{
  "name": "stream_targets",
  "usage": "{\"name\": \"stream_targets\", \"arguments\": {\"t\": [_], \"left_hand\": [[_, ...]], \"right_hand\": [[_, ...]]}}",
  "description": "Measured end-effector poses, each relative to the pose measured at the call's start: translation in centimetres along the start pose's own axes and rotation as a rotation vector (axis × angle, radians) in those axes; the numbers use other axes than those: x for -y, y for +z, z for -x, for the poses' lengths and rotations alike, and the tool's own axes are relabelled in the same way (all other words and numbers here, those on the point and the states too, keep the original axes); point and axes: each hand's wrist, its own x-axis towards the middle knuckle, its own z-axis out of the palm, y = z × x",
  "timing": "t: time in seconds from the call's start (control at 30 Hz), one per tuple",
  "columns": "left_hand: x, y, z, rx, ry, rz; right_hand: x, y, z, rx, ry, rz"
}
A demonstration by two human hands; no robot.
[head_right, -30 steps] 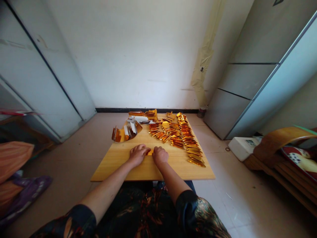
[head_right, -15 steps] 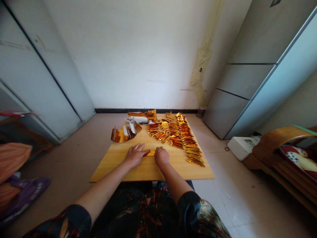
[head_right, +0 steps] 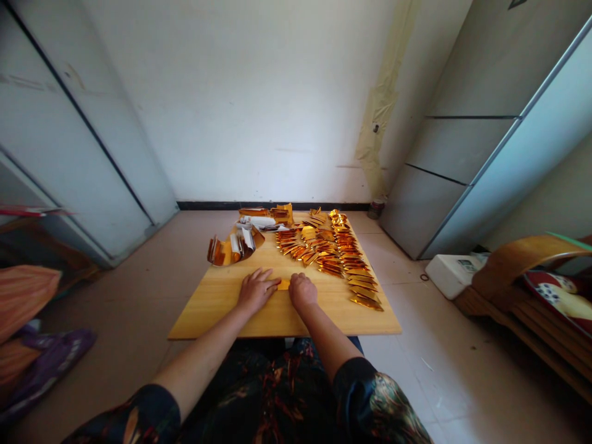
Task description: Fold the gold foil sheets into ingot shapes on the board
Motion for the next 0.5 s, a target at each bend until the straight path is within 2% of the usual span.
{"name": "stream_targets", "arguments": {"t": [0.17,0.3,0.4,0.5], "left_hand": [[0.7,-0.2,-0.2,0.094,0.008,-0.004],[0.8,-0.7,-0.3,0.144,0.053,-0.024],[0.7,-0.8,-0.3,0.120,0.095,-0.027],[0.7,-0.7,-0.4,0.069,0.128,-0.021]], "right_hand": [[-0.6,0.3,0.0,-0.023,-0.038,-0.015],[-1.4,0.5,-0.1,-0.040,-0.178,0.021],[-2.0,0.4,-0.1,-0.053,-0.288,0.041],[-2.3,0.1,-0.2,-0.057,-0.335,0.059]]}}
